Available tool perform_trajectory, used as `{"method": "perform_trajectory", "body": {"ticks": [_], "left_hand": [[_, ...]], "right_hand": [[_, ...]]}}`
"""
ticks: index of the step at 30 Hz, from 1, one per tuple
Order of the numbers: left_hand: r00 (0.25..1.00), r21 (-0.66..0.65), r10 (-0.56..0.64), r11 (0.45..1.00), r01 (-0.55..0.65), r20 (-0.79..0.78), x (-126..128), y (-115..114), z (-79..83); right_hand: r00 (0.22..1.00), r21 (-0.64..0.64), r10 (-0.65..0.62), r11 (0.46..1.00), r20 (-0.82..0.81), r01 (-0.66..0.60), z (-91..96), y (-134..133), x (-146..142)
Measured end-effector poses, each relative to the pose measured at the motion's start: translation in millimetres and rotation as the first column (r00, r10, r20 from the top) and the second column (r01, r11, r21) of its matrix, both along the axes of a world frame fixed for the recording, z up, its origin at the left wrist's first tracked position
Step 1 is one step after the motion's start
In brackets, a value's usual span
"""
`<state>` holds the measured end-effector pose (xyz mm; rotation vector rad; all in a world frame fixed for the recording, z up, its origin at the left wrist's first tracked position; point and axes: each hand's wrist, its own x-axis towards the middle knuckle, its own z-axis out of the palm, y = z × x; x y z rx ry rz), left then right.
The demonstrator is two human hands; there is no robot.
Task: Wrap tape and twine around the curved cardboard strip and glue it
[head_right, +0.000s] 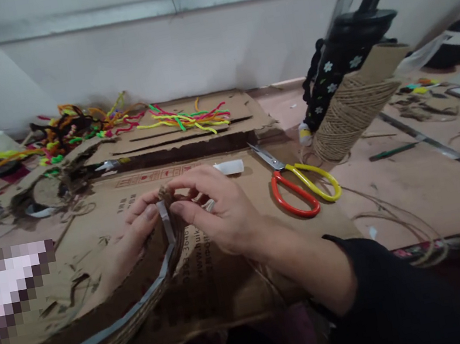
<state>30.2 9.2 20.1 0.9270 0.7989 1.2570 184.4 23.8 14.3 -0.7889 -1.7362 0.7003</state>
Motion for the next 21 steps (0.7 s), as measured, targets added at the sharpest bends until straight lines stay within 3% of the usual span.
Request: {"method": "perform_trajectory", "body": {"ticks": [6, 11, 17, 19, 21], "left_hand": [[0.992, -0.023, -0.129, 0.991, 0.128, -0.016, 0.1, -3.2, 0.1], [0.972, -0.115, -0.233, 0.965, 0.234, 0.025, -2.4, -2.8, 0.8], [0.965, -0.069, -0.263, 0.962, 0.263, 0.009, -3.8, -3.1, 1.2], [0.965, -0.051, -0.262, 0.964, 0.262, 0.001, -3.3, -3.4, 1.3], [0.974, -0.041, -0.227, 0.973, 0.226, -0.008, -2.4, -3.5, 1.6]], "right_hand": [[0.985, -0.136, 0.145, 0.978, -0.096, -0.157, 2.2, 2.7, 3.0], [0.918, -0.381, 0.299, 0.842, -0.261, -0.382, 5.0, 6.0, 4.9], [0.863, -0.442, 0.363, 0.748, -0.352, -0.495, 6.4, 6.4, 5.8], [0.857, -0.440, 0.375, 0.742, -0.354, -0.506, 6.7, 6.4, 6.3], [0.876, -0.421, 0.351, 0.776, -0.330, -0.470, 6.6, 6.4, 6.5]]}}
